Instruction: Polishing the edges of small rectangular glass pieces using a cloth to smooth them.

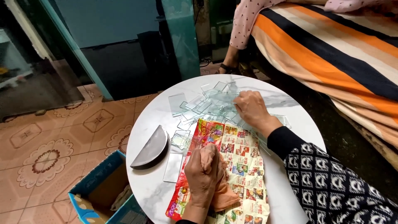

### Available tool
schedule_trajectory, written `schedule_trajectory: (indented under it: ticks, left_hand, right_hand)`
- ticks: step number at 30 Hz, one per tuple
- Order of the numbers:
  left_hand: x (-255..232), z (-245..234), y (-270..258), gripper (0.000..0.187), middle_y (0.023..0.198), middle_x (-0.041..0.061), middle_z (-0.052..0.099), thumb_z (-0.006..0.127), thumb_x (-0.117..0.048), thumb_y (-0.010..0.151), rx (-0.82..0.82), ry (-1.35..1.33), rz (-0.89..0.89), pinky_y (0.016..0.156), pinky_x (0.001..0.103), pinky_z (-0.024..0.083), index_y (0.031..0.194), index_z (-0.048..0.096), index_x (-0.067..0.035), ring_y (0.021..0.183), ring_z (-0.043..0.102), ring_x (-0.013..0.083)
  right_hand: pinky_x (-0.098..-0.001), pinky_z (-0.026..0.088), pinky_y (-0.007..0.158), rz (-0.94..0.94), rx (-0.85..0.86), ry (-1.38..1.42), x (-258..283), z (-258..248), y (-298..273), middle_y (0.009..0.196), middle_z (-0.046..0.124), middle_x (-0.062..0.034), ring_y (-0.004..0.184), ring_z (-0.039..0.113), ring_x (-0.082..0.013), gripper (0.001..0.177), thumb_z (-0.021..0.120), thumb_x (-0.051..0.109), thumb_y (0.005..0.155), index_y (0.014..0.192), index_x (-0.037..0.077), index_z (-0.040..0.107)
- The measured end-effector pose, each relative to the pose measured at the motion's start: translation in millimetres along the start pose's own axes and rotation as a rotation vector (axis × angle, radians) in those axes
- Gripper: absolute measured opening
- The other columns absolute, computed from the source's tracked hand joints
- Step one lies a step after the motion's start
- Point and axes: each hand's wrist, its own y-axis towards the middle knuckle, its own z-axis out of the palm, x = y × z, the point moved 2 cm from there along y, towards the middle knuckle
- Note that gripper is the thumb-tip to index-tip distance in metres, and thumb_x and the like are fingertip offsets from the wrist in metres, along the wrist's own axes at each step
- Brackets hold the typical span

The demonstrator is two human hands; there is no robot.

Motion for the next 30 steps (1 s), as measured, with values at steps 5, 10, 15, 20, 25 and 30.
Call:
schedule_trajectory:
  ticks: [5,10,15,20,25,30]
  left_hand:
    - [-2.0,1.2,0.5,0.025,0.082,0.006,0.079,0.081,-0.030,0.097,0.042,-0.081,-0.074,0.054,0.034,0.058,0.103,0.071,-0.008,0.060,0.068,0.0174]
    - [-3.1,2.2,-2.0,0.085,0.135,0.023,0.076,0.089,-0.035,0.085,0.233,-0.166,-0.130,0.090,0.045,0.070,0.155,0.052,-0.003,0.109,0.081,0.0366]
    - [0.1,1.8,-1.1,0.085,0.122,0.022,0.080,0.089,-0.039,0.084,0.302,-0.189,-0.266,0.076,0.039,0.078,0.154,0.052,-0.006,0.093,0.086,0.0301]
    - [4.0,6.0,0.0,0.055,0.097,0.019,0.081,0.078,-0.034,0.096,0.229,-0.336,-0.426,0.047,0.028,0.072,0.140,0.063,-0.005,0.066,0.082,0.0220]
    - [5.5,16.7,-9.7,0.035,0.078,0.007,0.074,0.077,-0.042,0.099,0.327,-0.218,-0.178,0.045,0.027,0.061,0.099,0.067,-0.009,0.055,0.069,0.0145]
    - [3.9,9.3,-2.4,0.024,0.077,0.005,0.077,0.077,-0.030,0.099,0.223,-0.282,-0.334,0.049,0.026,0.057,0.100,0.077,-0.006,0.058,0.068,0.0125]
  right_hand:
    - [-0.0370,0.045,0.061,0.133,-0.175,0.455,53.0,-82.1,-25.1,0.074,0.069,-0.0050,0.060,0.053,-0.0186,0.023,0.068,0.010,0.102,0.085,-0.001,0.076]
    - [-0.0327,0.068,0.070,0.524,0.286,1.536,84.8,-48.8,-93.7,0.084,0.079,-0.0173,0.072,0.075,-0.0225,0.016,0.074,0.010,0.101,0.096,-0.004,0.080]
    - [-0.0245,0.063,0.066,0.309,0.416,1.718,110.3,-73.3,-108.5,0.092,0.081,-0.0123,0.073,0.074,-0.0136,0.024,0.067,0.015,0.108,0.110,-0.005,0.081]
    - [-0.0194,0.051,0.057,0.214,0.535,1.802,102.3,-54.5,-116.3,0.088,0.081,-0.0071,0.065,0.066,-0.0082,0.019,0.070,0.011,0.107,0.115,-0.001,0.083]
    - [-0.0223,0.052,0.061,0.356,0.274,1.704,101.5,-61.1,-110.6,0.078,0.073,-0.0042,0.066,0.061,-0.0085,0.018,0.072,0.013,0.105,0.093,0.002,0.080]
    - [-0.0224,0.058,0.063,0.294,0.366,1.723,104.0,-61.0,-111.1,0.083,0.079,-0.0080,0.067,0.068,-0.0106,0.016,0.072,0.010,0.105,0.102,-0.001,0.083]
